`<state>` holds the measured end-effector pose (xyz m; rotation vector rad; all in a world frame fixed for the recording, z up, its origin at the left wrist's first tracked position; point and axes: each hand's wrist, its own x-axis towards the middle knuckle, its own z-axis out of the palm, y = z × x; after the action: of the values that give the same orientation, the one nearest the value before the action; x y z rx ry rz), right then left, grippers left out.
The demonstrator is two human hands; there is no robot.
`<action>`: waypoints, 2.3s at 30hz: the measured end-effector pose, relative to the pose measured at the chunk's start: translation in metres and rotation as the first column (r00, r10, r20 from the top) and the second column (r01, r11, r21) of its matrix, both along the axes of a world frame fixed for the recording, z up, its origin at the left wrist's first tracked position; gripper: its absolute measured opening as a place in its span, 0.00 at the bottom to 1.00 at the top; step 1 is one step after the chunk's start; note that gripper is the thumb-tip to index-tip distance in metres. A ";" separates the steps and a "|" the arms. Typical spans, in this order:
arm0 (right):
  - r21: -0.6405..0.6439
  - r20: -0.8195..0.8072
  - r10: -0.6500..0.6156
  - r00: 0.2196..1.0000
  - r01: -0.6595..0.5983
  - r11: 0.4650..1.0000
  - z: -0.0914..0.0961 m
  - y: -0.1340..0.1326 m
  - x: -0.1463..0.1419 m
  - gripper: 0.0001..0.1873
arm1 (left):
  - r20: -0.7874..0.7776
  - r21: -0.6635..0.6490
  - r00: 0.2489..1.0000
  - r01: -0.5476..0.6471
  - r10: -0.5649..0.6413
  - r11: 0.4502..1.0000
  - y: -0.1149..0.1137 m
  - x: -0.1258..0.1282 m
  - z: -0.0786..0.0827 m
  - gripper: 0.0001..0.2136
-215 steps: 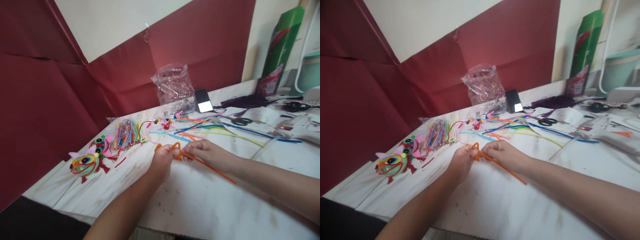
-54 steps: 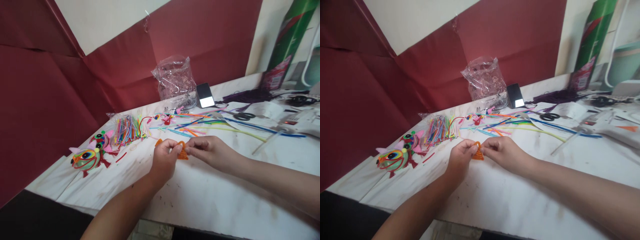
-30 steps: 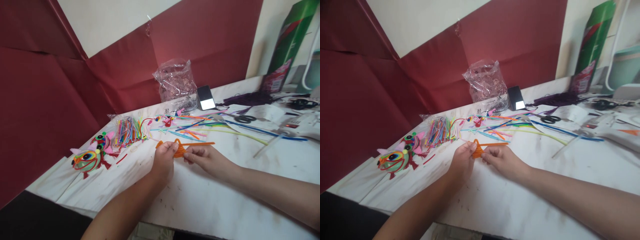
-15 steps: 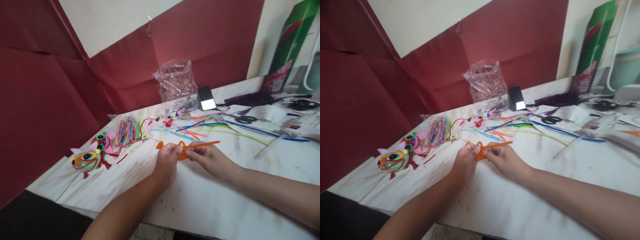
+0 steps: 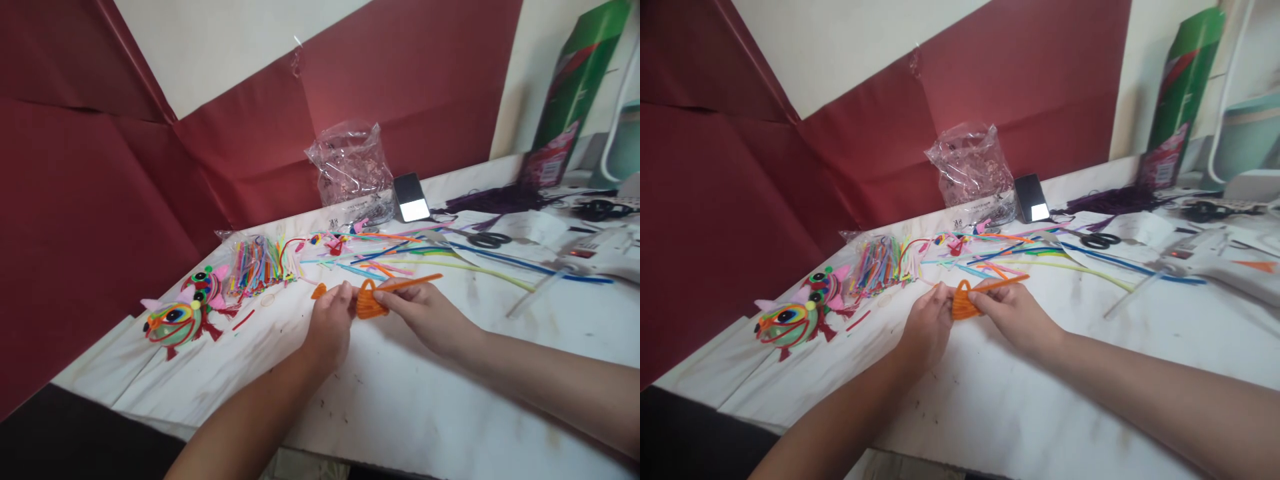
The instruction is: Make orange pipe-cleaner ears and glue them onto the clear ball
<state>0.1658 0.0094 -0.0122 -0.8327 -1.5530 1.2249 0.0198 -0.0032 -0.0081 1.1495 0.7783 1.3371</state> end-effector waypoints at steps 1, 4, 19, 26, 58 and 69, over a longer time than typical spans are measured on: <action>-0.013 -0.011 0.005 1.000 -0.005 1.000 0.000 0.001 0.000 0.14 | -0.002 0.006 1.000 0.001 -0.001 1.000 0.000 0.000 0.001 0.16; -0.014 -0.009 -0.004 1.000 0.004 1.000 0.000 0.001 0.000 0.14 | -0.063 0.017 0.998 -0.020 0.021 1.000 0.000 0.000 0.001 0.11; -0.002 -0.084 -0.073 0.994 0.073 0.997 0.003 -0.004 -0.001 0.12 | -0.100 0.062 0.993 -0.064 0.070 0.996 -0.002 -0.002 0.000 0.05; 0.076 -0.004 -0.104 0.995 0.104 0.992 0.004 -0.009 -0.001 0.15 | -0.107 0.078 0.989 -0.094 0.102 0.993 -0.004 0.001 0.004 0.05; 0.147 0.000 -0.019 1.000 0.019 0.989 0.003 -0.013 -0.003 0.13 | -0.269 0.227 0.946 -0.122 0.182 0.966 -0.007 -0.005 0.006 0.06; 0.128 -0.005 -0.038 0.999 0.038 0.991 0.007 -0.013 -0.003 0.14 | -0.372 0.212 0.925 -0.003 0.083 0.977 -0.005 -0.011 0.022 0.06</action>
<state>0.1630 -0.0033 -0.0051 -0.7736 -1.5891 1.0868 0.0084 -0.0087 0.0141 1.5975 0.9607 1.2692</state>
